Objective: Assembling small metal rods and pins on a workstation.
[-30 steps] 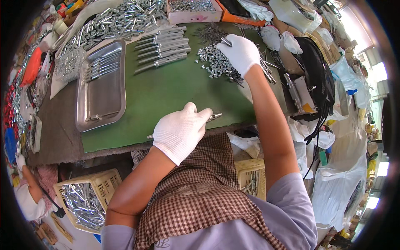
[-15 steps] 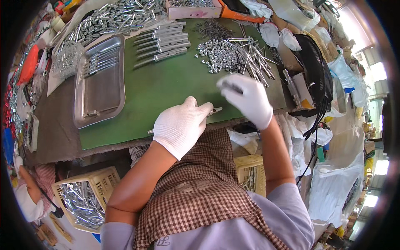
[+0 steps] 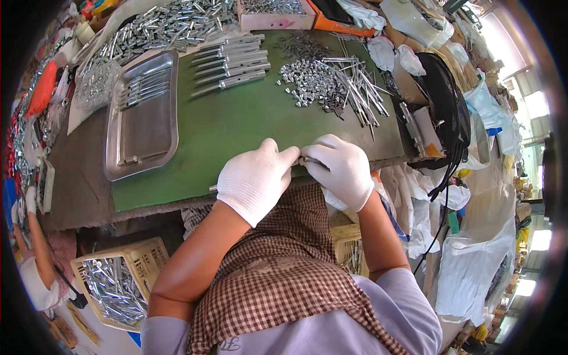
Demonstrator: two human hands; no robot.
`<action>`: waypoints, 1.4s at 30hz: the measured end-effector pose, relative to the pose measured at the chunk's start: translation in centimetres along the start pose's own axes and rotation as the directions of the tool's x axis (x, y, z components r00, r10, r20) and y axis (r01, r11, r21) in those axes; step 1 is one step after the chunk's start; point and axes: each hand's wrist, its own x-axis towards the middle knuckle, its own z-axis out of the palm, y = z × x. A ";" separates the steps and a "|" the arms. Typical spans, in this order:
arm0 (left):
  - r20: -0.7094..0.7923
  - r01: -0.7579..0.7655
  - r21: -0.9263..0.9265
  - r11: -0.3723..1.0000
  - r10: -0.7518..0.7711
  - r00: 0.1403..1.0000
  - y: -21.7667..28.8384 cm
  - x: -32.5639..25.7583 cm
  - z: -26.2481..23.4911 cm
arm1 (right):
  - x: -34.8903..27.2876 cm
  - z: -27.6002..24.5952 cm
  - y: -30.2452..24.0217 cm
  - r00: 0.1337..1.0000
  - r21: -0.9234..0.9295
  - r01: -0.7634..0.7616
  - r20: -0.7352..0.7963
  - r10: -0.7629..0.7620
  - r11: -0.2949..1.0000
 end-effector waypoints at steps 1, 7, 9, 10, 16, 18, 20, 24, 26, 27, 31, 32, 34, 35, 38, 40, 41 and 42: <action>0.000 0.002 0.000 1.000 -0.002 1.000 -0.1 0.0 0.0 | 0.1 -0.2 -0.1 1.000 0.001 0.001 0.001 -0.001 1.000; 0.011 0.005 0.029 1.000 -0.006 1.000 0.2 0.0 -0.1 | 4.9 -1.2 2.7 0.923 -0.060 -0.383 -0.053 0.380 0.922; 0.015 0.027 0.006 1.000 -0.027 1.000 0.1 0.2 -0.2 | 6.8 0.3 4.4 0.913 -0.163 -0.393 -0.185 0.363 0.905; 0.015 0.024 0.009 1.000 -0.024 1.000 0.1 0.2 -0.1 | 7.5 0.6 4.7 0.908 -0.207 -0.416 -0.138 0.395 0.885; 0.012 0.027 -0.012 1.000 -0.027 1.000 0.2 0.1 0.1 | 6.6 1.2 3.6 0.930 -0.277 -0.363 -0.054 0.363 0.890; 0.003 0.023 0.011 1.000 -0.023 1.000 0.2 0.2 0.0 | 5.6 1.5 3.3 0.953 -0.297 -0.301 -0.078 0.292 0.906; 0.008 0.019 -0.004 1.000 -0.019 1.000 0.0 0.1 0.1 | 4.2 1.3 3.1 0.962 -0.285 -0.273 -0.057 0.268 0.919; 0.004 0.013 0.001 1.000 -0.013 1.000 -0.1 0.2 0.0 | 2.5 0.1 2.4 0.994 -0.342 -0.071 0.052 0.094 0.937; 0.010 0.014 -0.002 1.000 -0.014 1.000 -0.1 0.1 0.1 | 2.4 -0.2 2.2 0.995 -0.371 0.034 0.104 0.005 0.928; 0.014 0.016 -0.002 1.000 -0.016 1.000 -0.2 0.2 0.1 | 2.5 -0.2 2.0 0.996 -0.328 0.041 0.091 -0.011 0.944; 0.000 0.016 -0.015 1.000 -0.016 1.000 -0.2 0.1 0.3 | 2.9 0.0 2.6 0.990 -0.166 -0.002 0.136 0.025 0.986; -0.016 0.009 -0.021 1.000 -0.009 1.000 -0.1 0.1 0.3 | 3.0 0.0 2.7 0.990 -0.165 0.003 0.136 0.020 0.986; -0.031 0.004 -0.024 1.000 -0.004 0.999 -0.1 0.1 0.2 | 3.2 0.1 2.8 0.993 -0.147 -0.012 0.116 0.030 0.989; -0.017 0.010 -0.024 1.000 -0.010 1.000 -0.1 0.1 0.2 | 3.2 0.0 2.7 0.993 -0.145 -0.010 0.116 0.027 0.989; 0.002 0.020 -0.033 0.999 -0.020 1.000 -0.1 0.1 0.0 | 3.0 -1.1 1.7 0.976 -0.101 -0.192 0.084 0.201 0.976; 0.007 0.015 -0.044 0.999 -0.015 1.000 0.1 0.1 -0.1 | 2.4 -1.2 2.3 0.976 -0.157 -0.156 0.126 0.177 0.975; 0.010 0.016 -0.027 0.999 -0.016 1.000 0.0 0.0 -0.1 | 2.2 -1.1 2.6 0.974 -0.209 -0.116 0.169 0.153 0.971; 0.013 0.017 -0.011 1.000 -0.016 1.000 0.0 0.0 -0.1 | 2.0 -1.0 2.8 0.973 -0.211 -0.118 0.168 0.155 0.970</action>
